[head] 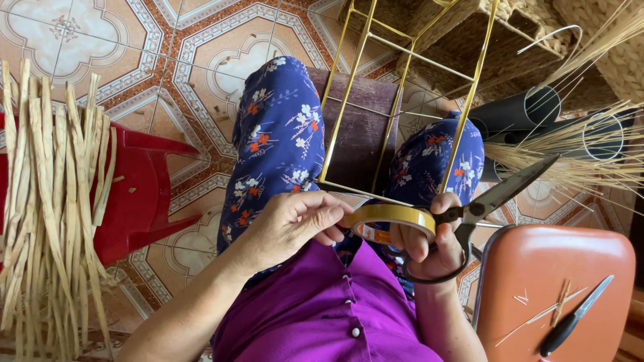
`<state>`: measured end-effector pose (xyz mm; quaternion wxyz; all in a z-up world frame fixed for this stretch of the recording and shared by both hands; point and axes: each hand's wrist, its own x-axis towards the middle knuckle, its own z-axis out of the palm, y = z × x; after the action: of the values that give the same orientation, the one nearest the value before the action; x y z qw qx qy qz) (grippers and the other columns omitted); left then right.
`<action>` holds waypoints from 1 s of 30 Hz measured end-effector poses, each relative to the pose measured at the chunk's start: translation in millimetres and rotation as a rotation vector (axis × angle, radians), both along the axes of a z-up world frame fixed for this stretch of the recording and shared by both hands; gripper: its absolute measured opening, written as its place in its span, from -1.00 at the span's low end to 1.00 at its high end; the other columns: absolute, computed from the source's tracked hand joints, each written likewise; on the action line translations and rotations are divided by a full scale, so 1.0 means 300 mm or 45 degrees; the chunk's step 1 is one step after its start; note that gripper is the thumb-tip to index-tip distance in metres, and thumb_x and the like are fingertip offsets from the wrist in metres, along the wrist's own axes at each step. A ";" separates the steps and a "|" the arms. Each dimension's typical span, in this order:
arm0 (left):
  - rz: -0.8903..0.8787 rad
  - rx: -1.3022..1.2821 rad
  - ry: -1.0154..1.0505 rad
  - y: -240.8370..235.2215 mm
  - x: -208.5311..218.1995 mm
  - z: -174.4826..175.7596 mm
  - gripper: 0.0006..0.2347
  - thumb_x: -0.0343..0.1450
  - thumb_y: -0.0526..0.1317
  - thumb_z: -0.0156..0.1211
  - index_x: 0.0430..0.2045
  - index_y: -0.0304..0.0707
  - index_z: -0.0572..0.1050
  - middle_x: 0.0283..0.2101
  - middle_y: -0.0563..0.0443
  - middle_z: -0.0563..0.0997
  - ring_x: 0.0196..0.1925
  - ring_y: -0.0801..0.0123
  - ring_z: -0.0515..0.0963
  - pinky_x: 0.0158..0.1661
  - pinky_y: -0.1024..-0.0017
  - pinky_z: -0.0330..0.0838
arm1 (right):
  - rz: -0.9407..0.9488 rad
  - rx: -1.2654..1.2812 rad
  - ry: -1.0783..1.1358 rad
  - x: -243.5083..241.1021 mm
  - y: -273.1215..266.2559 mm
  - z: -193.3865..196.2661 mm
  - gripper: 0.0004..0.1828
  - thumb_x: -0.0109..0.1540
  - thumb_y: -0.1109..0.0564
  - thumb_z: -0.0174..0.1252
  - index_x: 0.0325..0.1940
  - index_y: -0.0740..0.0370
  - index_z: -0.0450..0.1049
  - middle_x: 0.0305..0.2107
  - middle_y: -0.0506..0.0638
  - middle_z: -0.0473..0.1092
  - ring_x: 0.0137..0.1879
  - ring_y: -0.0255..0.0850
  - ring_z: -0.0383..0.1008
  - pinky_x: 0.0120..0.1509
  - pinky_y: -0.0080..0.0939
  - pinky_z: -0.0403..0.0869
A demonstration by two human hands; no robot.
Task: The person wraps yellow tape around the edges of a wire basket frame to cover the metal. They use scissors to cut the tape and continue wrapping it around the frame's perimeter.
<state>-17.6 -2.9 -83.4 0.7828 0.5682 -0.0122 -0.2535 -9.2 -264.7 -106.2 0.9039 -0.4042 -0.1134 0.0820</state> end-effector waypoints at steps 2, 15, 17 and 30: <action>0.008 -0.039 0.009 0.001 -0.004 -0.009 -0.76 0.50 -0.21 0.15 -0.07 -0.42 0.59 -0.26 0.01 0.69 -0.25 0.54 0.69 -0.19 0.55 0.65 | -0.001 0.017 0.009 -0.003 -0.005 0.000 -0.70 0.44 -0.03 0.12 0.11 0.15 0.24 -0.68 -0.15 0.23 -0.57 -0.33 0.18 -0.33 -0.22 0.24; 0.205 0.906 -0.748 0.043 -0.010 0.057 -0.93 0.44 -0.34 0.27 -0.36 -0.30 0.48 -0.35 0.03 0.65 -0.32 0.34 0.70 -0.30 0.43 0.57 | 0.011 -0.350 -0.067 -0.031 -0.040 0.035 -0.64 0.36 0.05 0.23 0.10 0.27 0.31 -0.57 0.00 0.34 -0.55 -0.36 0.27 -0.34 -0.17 0.38; 0.259 1.113 -0.929 0.058 0.004 0.064 -0.91 0.44 -0.34 0.27 -0.36 -0.28 0.44 -0.35 0.03 0.60 -0.31 0.27 0.67 -0.28 0.36 0.55 | 0.000 -0.492 -0.071 -0.050 -0.038 0.051 -0.66 0.34 0.11 0.23 0.09 0.31 0.32 -0.56 0.02 0.36 -0.52 -0.32 0.31 -0.40 -0.26 0.35; 0.441 1.178 -1.028 0.032 0.085 -0.016 -0.95 0.45 -0.35 0.23 -0.29 -0.29 0.49 -0.31 0.01 0.57 -0.27 0.26 0.63 -0.28 0.37 0.54 | -0.031 -0.670 0.022 -0.009 0.014 0.058 -0.69 0.34 0.30 0.15 0.16 0.36 0.34 -0.52 -0.02 0.31 -0.46 -0.31 0.33 -0.37 -0.32 0.31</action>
<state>8.0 6.7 -88.1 0.4198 0.8920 -0.1035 0.1317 -12.0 -260.5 -88.8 0.7695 -0.6261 -0.0756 0.1012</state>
